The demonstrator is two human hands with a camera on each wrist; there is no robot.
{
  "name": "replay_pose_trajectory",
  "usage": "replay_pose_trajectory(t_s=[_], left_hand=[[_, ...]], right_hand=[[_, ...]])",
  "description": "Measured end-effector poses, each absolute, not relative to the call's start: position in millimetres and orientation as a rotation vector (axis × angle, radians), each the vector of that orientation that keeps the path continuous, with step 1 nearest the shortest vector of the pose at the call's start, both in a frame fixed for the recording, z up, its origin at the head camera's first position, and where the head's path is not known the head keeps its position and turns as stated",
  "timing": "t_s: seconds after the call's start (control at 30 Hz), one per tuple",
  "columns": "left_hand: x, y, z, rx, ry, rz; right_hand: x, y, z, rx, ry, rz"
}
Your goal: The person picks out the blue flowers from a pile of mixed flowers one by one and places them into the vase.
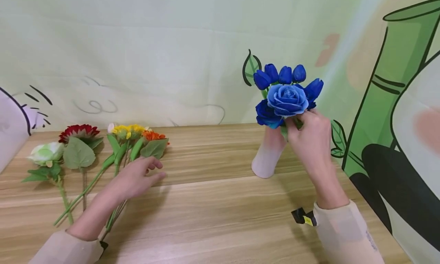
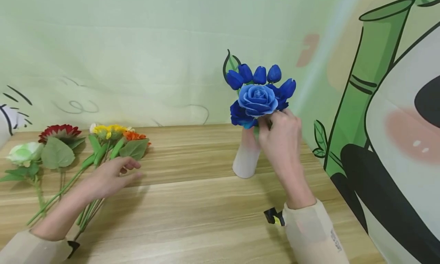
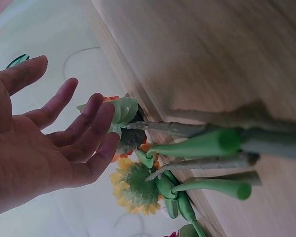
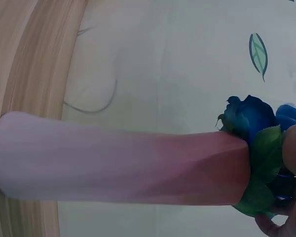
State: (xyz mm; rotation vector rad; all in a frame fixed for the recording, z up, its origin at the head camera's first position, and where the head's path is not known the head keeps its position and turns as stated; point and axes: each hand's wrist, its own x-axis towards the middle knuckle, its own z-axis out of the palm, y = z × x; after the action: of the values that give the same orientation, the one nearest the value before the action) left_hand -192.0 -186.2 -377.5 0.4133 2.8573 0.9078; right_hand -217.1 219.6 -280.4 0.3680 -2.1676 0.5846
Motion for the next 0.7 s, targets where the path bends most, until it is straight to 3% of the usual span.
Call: replay_pose_trajectory(t_s=[0.7], left_hand=[[-191,-185,-375,0.417,2.858,0.915]], right_hand=[[-203,222,-278,0.368,-1.937,0.723]])
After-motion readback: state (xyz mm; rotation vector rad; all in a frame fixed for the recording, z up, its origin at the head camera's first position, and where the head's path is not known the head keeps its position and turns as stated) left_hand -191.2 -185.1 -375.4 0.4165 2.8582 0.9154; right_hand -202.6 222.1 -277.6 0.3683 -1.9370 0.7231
